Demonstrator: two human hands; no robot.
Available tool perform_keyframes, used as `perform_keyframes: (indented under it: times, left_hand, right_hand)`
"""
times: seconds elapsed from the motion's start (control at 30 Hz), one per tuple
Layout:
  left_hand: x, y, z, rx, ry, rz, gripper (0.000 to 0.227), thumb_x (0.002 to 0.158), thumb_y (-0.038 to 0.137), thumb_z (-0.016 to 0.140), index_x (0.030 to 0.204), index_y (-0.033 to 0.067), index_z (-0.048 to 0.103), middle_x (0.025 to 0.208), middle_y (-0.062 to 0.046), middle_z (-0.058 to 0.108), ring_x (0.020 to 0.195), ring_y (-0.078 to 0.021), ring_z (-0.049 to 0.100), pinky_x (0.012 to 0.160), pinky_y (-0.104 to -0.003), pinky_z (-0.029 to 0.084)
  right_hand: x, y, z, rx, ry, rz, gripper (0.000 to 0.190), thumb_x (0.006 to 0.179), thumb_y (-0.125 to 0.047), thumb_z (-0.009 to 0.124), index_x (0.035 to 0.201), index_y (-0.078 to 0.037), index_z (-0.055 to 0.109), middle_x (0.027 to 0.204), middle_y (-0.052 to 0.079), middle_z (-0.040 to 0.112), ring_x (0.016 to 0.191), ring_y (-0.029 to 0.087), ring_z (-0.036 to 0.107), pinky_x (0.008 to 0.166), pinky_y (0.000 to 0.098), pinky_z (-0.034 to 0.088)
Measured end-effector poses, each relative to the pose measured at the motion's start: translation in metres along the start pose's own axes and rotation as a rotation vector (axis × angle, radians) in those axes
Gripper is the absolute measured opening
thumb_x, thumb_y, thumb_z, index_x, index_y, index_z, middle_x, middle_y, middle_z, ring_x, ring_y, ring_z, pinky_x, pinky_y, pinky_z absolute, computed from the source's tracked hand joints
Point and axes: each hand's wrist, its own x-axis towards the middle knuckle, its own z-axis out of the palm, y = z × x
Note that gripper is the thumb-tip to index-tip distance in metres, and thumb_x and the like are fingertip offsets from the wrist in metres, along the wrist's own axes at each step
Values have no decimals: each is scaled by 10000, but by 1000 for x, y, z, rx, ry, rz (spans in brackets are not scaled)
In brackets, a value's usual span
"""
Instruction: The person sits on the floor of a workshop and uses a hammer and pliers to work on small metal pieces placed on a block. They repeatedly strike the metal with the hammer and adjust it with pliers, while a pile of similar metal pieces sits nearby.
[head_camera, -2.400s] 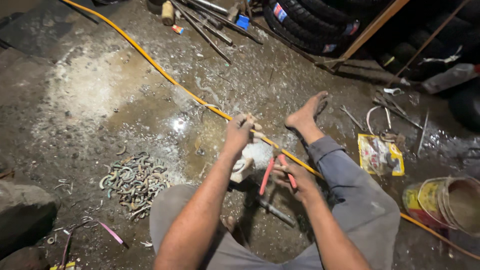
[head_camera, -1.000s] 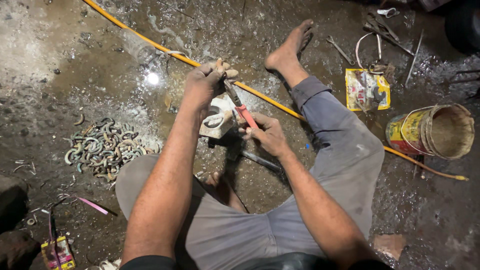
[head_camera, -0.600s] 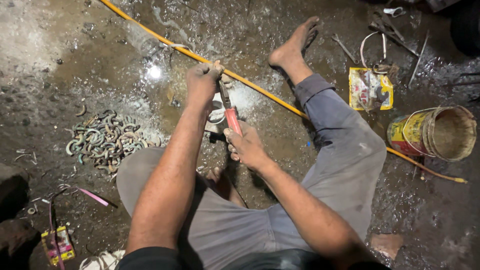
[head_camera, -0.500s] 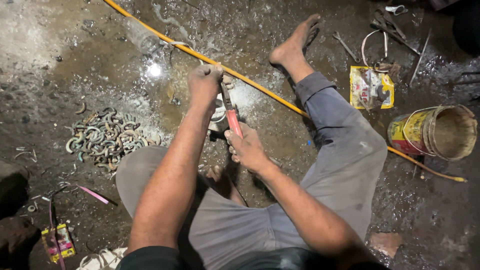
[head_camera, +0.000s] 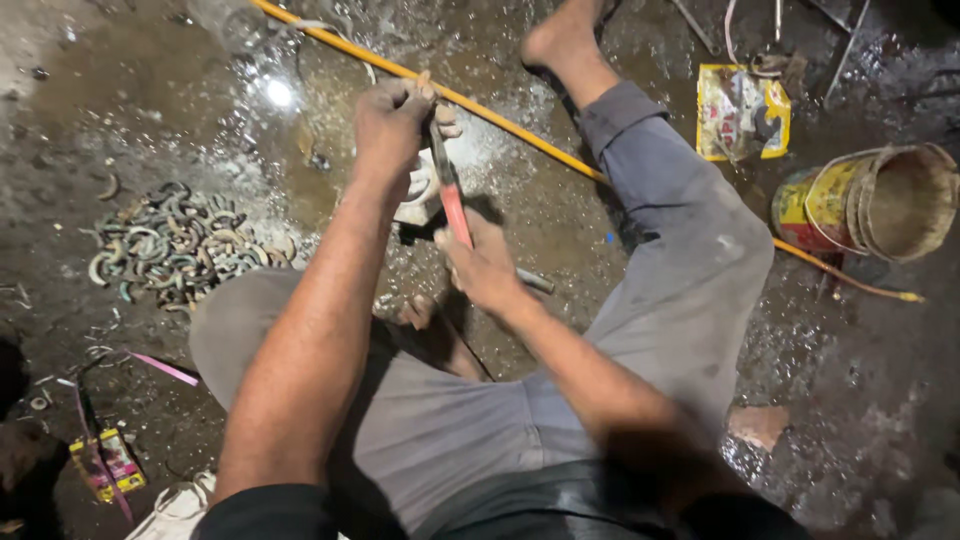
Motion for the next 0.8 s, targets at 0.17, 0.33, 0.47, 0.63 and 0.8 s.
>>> perform_keyframes:
  times: [0.17, 0.33, 0.47, 0.63, 0.8]
  left_hand:
    - [-1, 2, -6, -330, -90, 26, 159, 1025, 119, 618, 1007, -27, 676, 856, -111, 734, 720, -177, 731, 706, -335, 637]
    - [-4, 19, -16, -409, -112, 32, 156, 1015, 131, 657, 1073, -9, 695, 936, -111, 754, 803, -186, 746, 784, -329, 637]
    - [3, 27, -31, -372, -104, 35, 163, 1021, 133, 659, 1119, 13, 709, 1020, -103, 777, 877, -170, 744, 774, -282, 575]
    - [-6, 24, -42, -479, -95, -26, 151, 1014, 135, 645, 1101, 26, 701, 979, -104, 773, 855, -184, 755, 775, -308, 622]
    - [-13, 38, -37, 592, 334, 638, 309, 809, 151, 777, 1113, 101, 753, 1059, -135, 768, 993, -324, 721, 884, -440, 554]
  right_hand:
    - [-6, 16, 1, 106, -33, 83, 140, 958, -202, 670, 956, -86, 590, 631, -55, 508, 479, 44, 460, 411, 254, 374]
    - [-10, 23, -11, 16, -11, 3, 167, 977, -210, 679, 930, -77, 589, 664, -53, 511, 524, 33, 462, 441, 251, 377]
    - [-15, 33, -15, -224, 58, -270, 253, 1009, -218, 767, 911, -60, 595, 759, -42, 509, 674, 41, 454, 534, 257, 417]
    - [2, 55, -26, -56, 133, 77, 233, 886, -242, 753, 1001, -65, 654, 660, -36, 577, 491, 92, 511, 437, 321, 415]
    - [44, 90, -58, -701, 278, -114, 323, 930, -254, 805, 947, 47, 689, 647, 90, 641, 564, 195, 584, 522, 390, 464]
